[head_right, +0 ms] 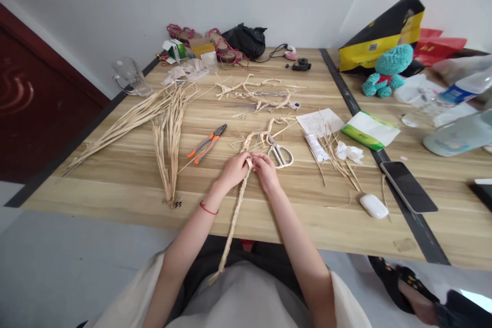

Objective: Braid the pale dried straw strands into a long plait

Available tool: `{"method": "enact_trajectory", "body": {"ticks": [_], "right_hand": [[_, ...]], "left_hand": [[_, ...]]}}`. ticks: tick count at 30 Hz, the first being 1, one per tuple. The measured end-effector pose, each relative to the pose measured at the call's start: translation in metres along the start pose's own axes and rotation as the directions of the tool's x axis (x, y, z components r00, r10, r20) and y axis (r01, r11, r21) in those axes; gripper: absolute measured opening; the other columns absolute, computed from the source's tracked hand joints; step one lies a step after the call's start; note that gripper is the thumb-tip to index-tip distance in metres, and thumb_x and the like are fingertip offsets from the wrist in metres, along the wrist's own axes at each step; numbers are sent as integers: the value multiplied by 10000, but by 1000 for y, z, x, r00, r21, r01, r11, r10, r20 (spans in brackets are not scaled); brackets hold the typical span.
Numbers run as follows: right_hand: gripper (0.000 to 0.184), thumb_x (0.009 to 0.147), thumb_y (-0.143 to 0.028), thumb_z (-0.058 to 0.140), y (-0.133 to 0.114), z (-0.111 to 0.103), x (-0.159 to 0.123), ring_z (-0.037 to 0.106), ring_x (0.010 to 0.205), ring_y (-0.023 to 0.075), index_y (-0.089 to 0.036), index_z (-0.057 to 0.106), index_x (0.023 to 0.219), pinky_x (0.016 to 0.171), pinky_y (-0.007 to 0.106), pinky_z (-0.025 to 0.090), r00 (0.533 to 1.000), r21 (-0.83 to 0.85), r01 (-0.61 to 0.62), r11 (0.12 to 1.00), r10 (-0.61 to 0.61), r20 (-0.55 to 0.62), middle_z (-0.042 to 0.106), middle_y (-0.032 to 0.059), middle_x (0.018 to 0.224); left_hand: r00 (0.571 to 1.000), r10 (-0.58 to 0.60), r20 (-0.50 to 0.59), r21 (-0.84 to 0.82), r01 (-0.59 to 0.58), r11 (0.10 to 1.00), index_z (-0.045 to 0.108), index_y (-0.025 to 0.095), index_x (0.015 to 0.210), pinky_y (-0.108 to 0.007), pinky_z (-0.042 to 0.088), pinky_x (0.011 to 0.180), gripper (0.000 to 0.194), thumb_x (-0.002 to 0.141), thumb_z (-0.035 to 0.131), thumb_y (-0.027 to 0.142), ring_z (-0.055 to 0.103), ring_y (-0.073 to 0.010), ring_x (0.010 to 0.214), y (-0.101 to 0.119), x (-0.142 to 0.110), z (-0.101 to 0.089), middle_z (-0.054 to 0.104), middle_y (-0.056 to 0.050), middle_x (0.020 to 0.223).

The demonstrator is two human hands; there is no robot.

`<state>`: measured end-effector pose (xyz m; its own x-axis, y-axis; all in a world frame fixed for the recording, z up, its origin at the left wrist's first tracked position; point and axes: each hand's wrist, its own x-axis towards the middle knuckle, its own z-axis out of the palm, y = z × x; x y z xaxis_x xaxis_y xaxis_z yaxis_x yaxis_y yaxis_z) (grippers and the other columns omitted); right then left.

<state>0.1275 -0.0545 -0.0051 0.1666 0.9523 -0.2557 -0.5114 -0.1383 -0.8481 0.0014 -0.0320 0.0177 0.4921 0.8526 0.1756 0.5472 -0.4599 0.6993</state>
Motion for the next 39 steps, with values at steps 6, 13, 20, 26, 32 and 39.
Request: {"method": "enact_trajectory", "body": {"ticks": [6, 13, 20, 26, 32, 39], "right_hand": [[219, 601, -251, 706, -1, 1, -3, 448, 501, 91, -199, 580, 772, 497, 235, 369, 999, 50, 11, 999, -13, 46, 530, -38, 556], [315, 600, -242, 705, -2, 3, -3, 470, 497, 89, -195, 572, 882, 488, 227, 372, 1000, 80, 6, 997, -6, 4, 546, -44, 568], [343, 599, -244, 703, 1, 0, 1, 476, 480, 83, -179, 575, 911, 442, 211, 336, 1000, 57, -13, 998, 11, 29, 564, -34, 587], [370, 599, -234, 701, 1, 0, 0, 481, 485, 85, -188, 548, 933, 444, 205, 333, 1000, 75, 3, 997, -5, 29, 565, -37, 588], [404, 604, -242, 695, 1, 1, -1, 481, 484, 90, -188, 524, 966, 447, 211, 341, 1000, 64, -2, 998, 1, 14, 562, -39, 591], [409, 624, -234, 678, -1, 2, -2, 474, 485, 92, -173, 521, 997, 442, 211, 332, 999, 66, -22, 998, 20, 26, 551, -37, 579]], "left_hand": [[997, -65, -39, -165, 58, 985, 575, 176, 952, -275, 433, 744, 222, 843, 385, 138, 588, -171, 841, -6, 2, 2, 648, -71, 912], [992, -126, -30, -265, 113, 957, 578, 172, 1060, -279, 444, 840, 330, 806, 395, 70, 588, -156, 930, -9, 5, 2, 647, -65, 1005], [993, -111, -39, -306, 93, 947, 576, 174, 1067, -271, 468, 784, 358, 791, 390, 42, 604, -139, 819, -13, 6, 5, 663, -42, 904], [990, -124, -67, -300, 99, 949, 602, 178, 1032, -279, 471, 779, 323, 790, 421, 65, 601, -146, 812, -14, 7, 6, 661, -42, 886], [991, -110, -80, -323, 79, 943, 568, 180, 1077, -280, 468, 762, 339, 801, 404, 71, 595, -141, 796, -16, 7, 7, 650, -39, 864], [990, -101, -100, -338, 62, 939, 563, 185, 1061, -273, 458, 745, 268, 857, 392, 162, 589, -137, 765, -14, 5, 8, 641, -39, 841]]}}
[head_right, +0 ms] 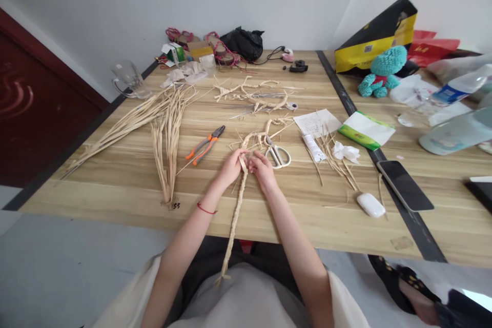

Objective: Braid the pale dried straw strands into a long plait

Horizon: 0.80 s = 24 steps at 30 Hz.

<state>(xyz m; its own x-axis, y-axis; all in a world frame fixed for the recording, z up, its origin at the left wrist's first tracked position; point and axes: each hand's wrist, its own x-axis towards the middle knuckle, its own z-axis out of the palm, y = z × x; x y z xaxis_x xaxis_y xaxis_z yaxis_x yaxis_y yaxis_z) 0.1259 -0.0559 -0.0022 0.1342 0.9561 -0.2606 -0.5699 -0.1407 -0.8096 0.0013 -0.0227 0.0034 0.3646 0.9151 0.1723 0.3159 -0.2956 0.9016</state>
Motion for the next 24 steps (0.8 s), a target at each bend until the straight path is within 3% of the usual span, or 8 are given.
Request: {"method": "enact_trajectory", "body": {"ticks": [6, 10, 14, 17, 21, 24], "right_hand": [[237, 664, -272, 661, -7, 3, -4, 406, 447, 68, -151, 575, 848, 399, 204, 254, 994, -50, -25, 998, 30, 103, 492, -39, 538], [229, 666, -278, 666, -8, 3, -4, 355, 415, 57, -168, 561, 838, 378, 199, 206, 996, -52, -18, 998, 23, 82, 443, -60, 511], [238, 667, -260, 672, -7, 1, -2, 300, 397, 48, -176, 549, 854, 366, 188, 180, 997, -17, -23, 1000, 24, 79, 375, -81, 489], [219, 659, -249, 683, -7, 0, 0, 285, 396, 40, -173, 538, 804, 359, 178, 172, 996, 17, -35, 999, 33, 81, 356, -83, 489], [206, 662, -249, 689, -10, -1, 0, 268, 400, 39, -175, 534, 776, 349, 174, 173, 994, 41, -46, 998, 42, 105, 348, -80, 497], [198, 672, -260, 685, -11, 0, 0, 267, 399, 41, -175, 538, 773, 342, 178, 181, 992, 35, -51, 998, 47, 116, 343, -78, 502]], "left_hand": [[999, -31, 23, -75, 33, 997, 585, 180, 1054, -258, 449, 696, 300, 894, 363, 302, 578, -139, 716, 5, 0, 0, 635, -41, 782], [999, -47, 14, -169, 48, 984, 597, 168, 1077, -252, 444, 665, 322, 880, 400, 330, 555, -130, 654, 3, 1, 2, 626, -37, 730], [993, -82, 88, -298, 105, 949, 566, 134, 1134, -225, 416, 570, 394, 883, 376, 371, 495, -102, 553, -3, 3, 4, 577, -13, 642], [989, -87, 123, -338, 125, 933, 541, 130, 1167, -210, 405, 550, 377, 879, 370, 304, 477, -89, 543, -7, 3, 5, 563, -4, 647], [992, -34, 120, -230, 61, 971, 530, 164, 1173, -225, 448, 644, 384, 821, 378, 141, 528, -100, 662, -2, 2, 3, 601, -26, 802], [994, 108, 20, 3, -108, 994, 517, 176, 1178, -286, 458, 785, 423, 783, 401, 83, 552, -144, 859, 9, 0, -3, 597, -68, 986]]}}
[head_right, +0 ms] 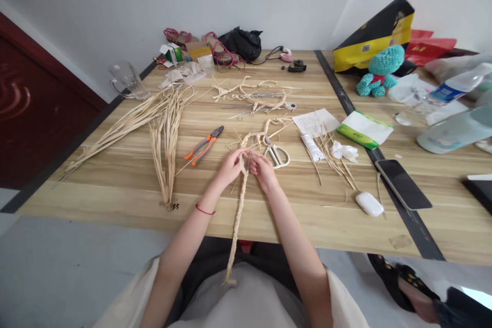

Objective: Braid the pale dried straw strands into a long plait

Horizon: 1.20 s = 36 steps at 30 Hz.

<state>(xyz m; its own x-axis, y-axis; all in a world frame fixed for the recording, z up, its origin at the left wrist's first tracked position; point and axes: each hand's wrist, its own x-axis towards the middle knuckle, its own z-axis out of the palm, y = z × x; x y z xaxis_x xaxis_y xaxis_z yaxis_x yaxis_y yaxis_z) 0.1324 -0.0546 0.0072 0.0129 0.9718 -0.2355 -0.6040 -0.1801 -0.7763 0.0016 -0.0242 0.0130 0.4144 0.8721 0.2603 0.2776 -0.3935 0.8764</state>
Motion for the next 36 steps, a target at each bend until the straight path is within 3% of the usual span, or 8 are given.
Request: {"method": "enact_trajectory", "body": {"ticks": [4, 6, 10, 15, 22, 28, 36], "right_hand": [[199, 677, -254, 678, -1, 1, 0, 266, 393, 46, -178, 538, 797, 336, 183, 196, 1000, -5, -18, 1000, 17, -9, 325, -81, 508], [198, 679, -253, 672, -1, 1, 0, 264, 396, 49, -177, 542, 808, 337, 185, 196, 1000, 3, -23, 1000, 23, -3, 318, -81, 510], [178, 683, -254, 669, -2, 1, -1, 260, 412, 48, -171, 556, 792, 347, 180, 186, 1000, 32, -17, 999, 16, 19, 320, -76, 519], [172, 693, -257, 665, -3, -1, -1, 251, 416, 45, -168, 558, 795, 353, 173, 171, 999, 46, -33, 998, 31, 39, 323, -74, 522], [189, 693, -271, 664, -4, 2, -1, 232, 409, 48, -179, 500, 701, 354, 188, 176, 999, 13, -24, 1000, 23, 46, 310, -74, 522], [211, 683, -274, 671, -4, 1, -2, 246, 415, 49, -187, 478, 685, 355, 183, 189, 999, 13, -18, 1000, 18, 32, 316, -72, 525], [202, 679, -272, 672, -4, 1, -2, 264, 416, 50, -187, 488, 682, 355, 182, 203, 999, 13, -22, 1000, 21, 42, 332, -70, 519]], "left_hand": [[957, 251, -144, 348, -188, 918, 406, 181, 1272, -374, 395, 931, 512, 773, 450, 71, 480, -204, 1086, 13, -1, -12, 531, -121, 1161], [927, 336, -165, 439, -236, 867, 451, 178, 1190, -384, 380, 943, 389, 806, 464, 122, 467, -205, 1109, 14, -2, -16, 537, -117, 1146], [898, 411, -156, 515, -281, 810, 509, 183, 844, -353, 403, 867, 48, 843, 474, 215, 511, -176, 976, 10, -5, -21, 576, -81, 980], [892, 447, -70, 608, -317, 728, 466, 183, 648, -318, 402, 779, 221, 860, 452, 242, 508, -158, 818, 9, -6, -23, 556, -51, 788], [906, 416, 77, 588, -378, 715, 485, 179, 657, -278, 395, 690, 230, 866, 391, 173, 489, -141, 716, 9, -4, -21, 517, -31, 694], [924, 370, 97, 540, -361, 760, 499, 184, 719, -274, 402, 699, 157, 797, 413, 79, 499, -147, 739, 9, -4, -19, 533, -29, 725], [945, 317, 82, 505, -314, 804, 510, 183, 762, -267, 404, 698, 133, 793, 434, 78, 519, -149, 741, 15, -5, -18, 545, -32, 733]]}}
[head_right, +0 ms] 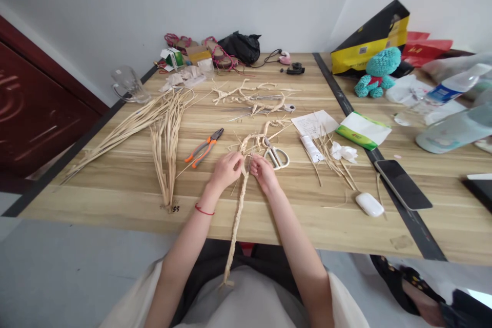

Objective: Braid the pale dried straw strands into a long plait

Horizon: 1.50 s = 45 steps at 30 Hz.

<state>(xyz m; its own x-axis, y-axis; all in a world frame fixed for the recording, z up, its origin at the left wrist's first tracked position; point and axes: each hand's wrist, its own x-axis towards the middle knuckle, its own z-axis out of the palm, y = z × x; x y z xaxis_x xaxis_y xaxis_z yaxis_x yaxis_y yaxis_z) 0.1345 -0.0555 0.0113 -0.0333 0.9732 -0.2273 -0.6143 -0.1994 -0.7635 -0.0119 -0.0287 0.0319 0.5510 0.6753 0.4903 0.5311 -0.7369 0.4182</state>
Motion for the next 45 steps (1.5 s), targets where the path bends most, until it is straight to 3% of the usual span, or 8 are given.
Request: {"method": "enact_trajectory", "body": {"ticks": [8, 14, 19, 29, 32, 36, 41, 45], "right_hand": [[168, 682, -266, 668, 0, 1, -1, 292, 412, 51, -184, 536, 746, 356, 189, 224, 999, -3, 1, 1000, -1, -44, 342, -73, 514], [170, 677, -263, 685, 4, -2, 0, 291, 411, 47, -179, 547, 729, 363, 186, 239, 999, 21, 27, 999, -26, -28, 346, -74, 507], [176, 674, -271, 694, 5, -4, 1, 317, 433, 50, -177, 567, 751, 381, 181, 268, 998, 47, 21, 999, -18, -52, 373, -65, 522], [217, 648, -291, 732, 4, -2, 1, 297, 433, 51, -182, 551, 697, 368, 184, 229, 998, 44, 54, 998, -52, -35, 354, -68, 521], [228, 618, -283, 753, 6, -2, 0, 344, 451, 57, -191, 587, 745, 388, 194, 262, 991, 12, 107, 994, -105, -82, 418, -62, 533], [231, 597, -290, 769, 9, -4, 2, 423, 495, 66, -214, 617, 753, 448, 198, 347, 980, 0, 163, 987, -162, -116, 488, -56, 551], [248, 593, -310, 771, 10, -6, 4, 506, 545, 84, -234, 629, 782, 531, 233, 442, 979, -3, 167, 986, -167, -113, 577, -42, 644], [280, 597, -327, 768, 10, -5, 3, 487, 497, 93, -236, 622, 817, 473, 253, 444, 985, 13, 155, 988, -154, -73, 549, -49, 601]], "left_hand": [[997, -14, 73, -52, 18, 999, 551, 192, 829, -278, 427, 738, 99, 801, 486, 123, 548, -155, 800, -1, 2, 2, 590, -37, 807], [999, 48, -14, -34, -48, 998, 563, 210, 1054, -306, 442, 817, 245, 838, 463, 151, 555, -161, 932, 3, -1, 1, 611, -55, 968], [994, 110, -17, -70, -111, 991, 652, 227, 919, -297, 448, 822, 213, 847, 463, 159, 567, -142, 894, 5, -4, 0, 618, -44, 900], [979, -153, -135, -318, 103, 943, 636, 195, 1002, -290, 480, 840, 218, 850, 479, 195, 611, -137, 907, -6, -5, 11, 663, -58, 959], [950, -306, -62, -553, 223, 803, 606, 187, 995, -286, 496, 800, 193, 815, 536, 199, 641, -141, 854, -4, -2, 16, 679, -53, 906], [856, -512, 63, -790, 357, 499, 548, 168, 857, -246, 506, 657, 210, 703, 666, 249, 659, -158, 759, -3, 1, 25, 660, -32, 809], [796, -498, 343, -863, 477, 167, 519, 159, 811, -257, 493, 573, 327, 617, 737, 305, 620, -136, 565, -3, 3, 27, 642, -3, 651], [768, -442, 463, -854, 520, 9, 551, 130, 804, -275, 489, 598, 337, 610, 747, 324, 604, -126, 547, 0, 4, 23, 650, -26, 642]]}}
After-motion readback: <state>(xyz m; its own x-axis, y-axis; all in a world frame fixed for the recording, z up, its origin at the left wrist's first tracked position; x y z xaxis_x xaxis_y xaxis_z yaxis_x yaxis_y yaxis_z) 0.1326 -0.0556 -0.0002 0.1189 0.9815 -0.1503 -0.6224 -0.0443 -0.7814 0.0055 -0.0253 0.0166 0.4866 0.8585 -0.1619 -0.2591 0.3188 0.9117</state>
